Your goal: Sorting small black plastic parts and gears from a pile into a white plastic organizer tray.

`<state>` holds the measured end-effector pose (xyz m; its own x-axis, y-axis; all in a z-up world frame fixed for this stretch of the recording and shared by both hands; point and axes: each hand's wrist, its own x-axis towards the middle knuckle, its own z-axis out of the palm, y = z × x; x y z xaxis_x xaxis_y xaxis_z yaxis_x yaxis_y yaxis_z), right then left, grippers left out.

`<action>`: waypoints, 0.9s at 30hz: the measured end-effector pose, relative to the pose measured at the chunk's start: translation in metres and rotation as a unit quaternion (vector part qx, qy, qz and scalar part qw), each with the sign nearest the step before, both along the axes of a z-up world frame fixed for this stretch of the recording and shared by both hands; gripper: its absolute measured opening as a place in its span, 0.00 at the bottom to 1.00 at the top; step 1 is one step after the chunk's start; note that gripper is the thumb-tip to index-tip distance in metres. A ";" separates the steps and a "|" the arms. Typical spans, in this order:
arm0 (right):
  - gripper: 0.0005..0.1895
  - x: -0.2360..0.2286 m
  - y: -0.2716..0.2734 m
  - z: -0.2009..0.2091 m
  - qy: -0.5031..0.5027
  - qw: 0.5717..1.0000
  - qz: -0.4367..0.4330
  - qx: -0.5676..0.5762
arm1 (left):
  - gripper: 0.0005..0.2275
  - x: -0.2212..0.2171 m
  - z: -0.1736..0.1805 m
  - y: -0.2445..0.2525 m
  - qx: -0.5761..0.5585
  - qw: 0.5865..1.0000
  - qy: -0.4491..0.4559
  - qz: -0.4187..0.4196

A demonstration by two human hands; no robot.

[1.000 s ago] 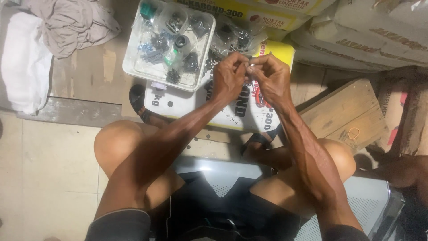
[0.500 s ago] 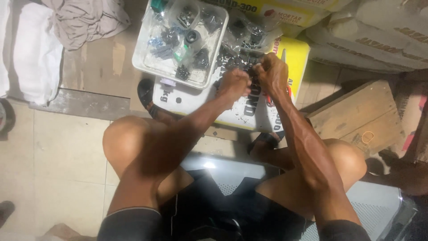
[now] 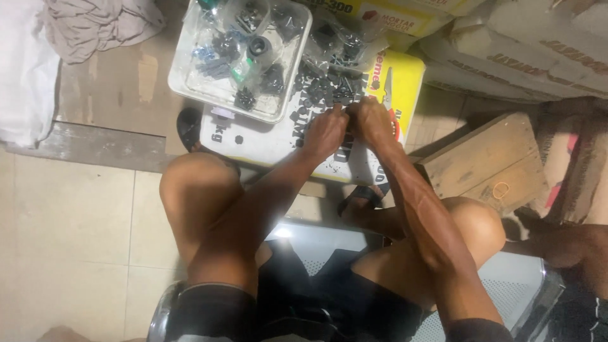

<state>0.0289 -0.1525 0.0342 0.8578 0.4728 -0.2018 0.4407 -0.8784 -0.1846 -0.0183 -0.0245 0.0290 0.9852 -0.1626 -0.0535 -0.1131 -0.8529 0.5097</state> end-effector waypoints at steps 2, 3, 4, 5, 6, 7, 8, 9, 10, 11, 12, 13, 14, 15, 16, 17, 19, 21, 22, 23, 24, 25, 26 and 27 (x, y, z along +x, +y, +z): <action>0.13 0.005 -0.004 -0.006 0.033 0.999 -0.013 0.004 | 0.09 0.003 -0.006 -0.001 -0.002 1.000 -0.002 -0.006; 0.13 0.006 -0.006 -0.009 0.068 0.997 -0.025 0.010 | 0.10 0.003 -0.009 -0.002 -0.002 1.000 -0.003 -0.012; 0.13 0.014 -0.014 -0.020 0.068 0.997 -0.027 0.012 | 0.10 0.003 -0.017 -0.001 0.001 1.000 -0.002 -0.015; 0.18 0.021 -0.022 -0.030 0.122 0.992 -0.035 0.022 | 0.10 0.003 -0.024 -0.001 -0.002 1.000 0.003 -0.012; 0.25 0.031 -0.032 -0.039 0.173 0.983 -0.045 0.030 | 0.10 0.005 -0.030 -0.001 -0.006 1.000 0.006 -0.011; 0.25 0.032 -0.029 -0.012 0.172 0.983 -0.049 0.032 | 0.10 0.009 -0.043 -0.001 -0.005 1.000 0.005 -0.015; 0.17 0.031 -0.027 0.014 0.191 0.977 -0.071 0.063 | 0.11 0.012 -0.056 0.000 -0.075 0.996 0.018 0.039; 0.11 0.030 -0.025 0.041 0.209 0.969 -0.093 0.094 | 0.13 0.014 -0.068 0.001 -0.143 0.985 0.031 0.093; 0.11 0.027 -0.024 0.063 0.208 0.969 -0.092 0.098 | 0.13 0.018 -0.051 0.004 -0.140 0.985 0.029 0.093; 0.07 0.024 -0.022 0.086 0.229 0.951 -0.095 0.185 | 0.10 0.022 -0.033 0.007 -0.189 0.967 0.067 0.156; 0.05 0.022 -0.021 0.109 0.247 0.926 -0.095 0.269 | 0.07 0.027 -0.015 0.009 -0.239 0.941 0.102 0.219; 0.05 0.018 -0.018 0.118 0.244 0.926 -0.093 0.272 | 0.07 0.025 0.007 0.017 -0.237 0.941 0.098 0.219; 0.08 0.017 -0.017 0.129 0.240 0.912 -0.095 0.319 | 0.08 0.025 0.028 0.024 -0.392 0.874 0.122 0.258; 0.12 0.015 -0.014 0.138 0.235 0.896 -0.096 0.365 | 0.10 0.025 0.050 0.032 -0.536 0.781 0.143 0.287; 0.12 0.014 -0.012 0.140 0.234 0.896 -0.093 0.366 | 0.10 0.020 0.075 0.037 -0.536 0.781 0.140 0.288; 0.12 0.013 -0.010 0.142 0.230 0.893 -0.085 0.378 | 0.11 0.015 0.099 0.043 -0.545 0.770 0.150 0.296; 0.12 0.013 -0.007 0.140 0.226 0.891 -0.073 0.387 | 0.11 0.010 0.123 0.050 -0.556 0.757 0.158 0.305; 0.13 0.012 -0.002 0.132 0.222 0.888 -0.072 0.395 | 0.11 0.009 0.121 0.055 -0.543 0.769 0.159 0.297; 0.13 0.010 0.001 0.133 0.224 0.889 -0.067 0.393 | 0.11 0.010 0.117 0.055 -0.545 0.767 0.156 0.301; 0.13 0.008 0.003 0.133 0.222 0.888 -0.065 0.397 | 0.11 0.012 0.114 0.056 -0.543 0.768 0.159 0.299; 0.13 0.006 0.005 0.134 0.220 0.887 -0.065 0.400 | 0.10 0.013 0.110 0.055 -0.541 0.770 0.163 0.297; 0.13 0.007 0.006 0.134 0.223 0.888 -0.061 0.397 | 0.10 0.015 0.096 0.054 -0.543 0.767 0.161 0.302; 0.12 0.008 0.006 0.134 0.222 0.891 -0.056 0.391 | 0.10 0.019 0.082 0.052 -0.567 0.750 0.146 0.307; 0.12 0.009 0.006 0.135 0.222 0.894 -0.050 0.385 | 0.09 0.023 0.068 0.049 -0.591 0.732 0.131 0.313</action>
<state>0.0383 -0.1465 0.1691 0.8201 0.5430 -0.1803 0.1001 -0.4465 -0.8892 0.0044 0.0248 0.0970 0.8680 0.2305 -0.4399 0.3449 0.3575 0.8679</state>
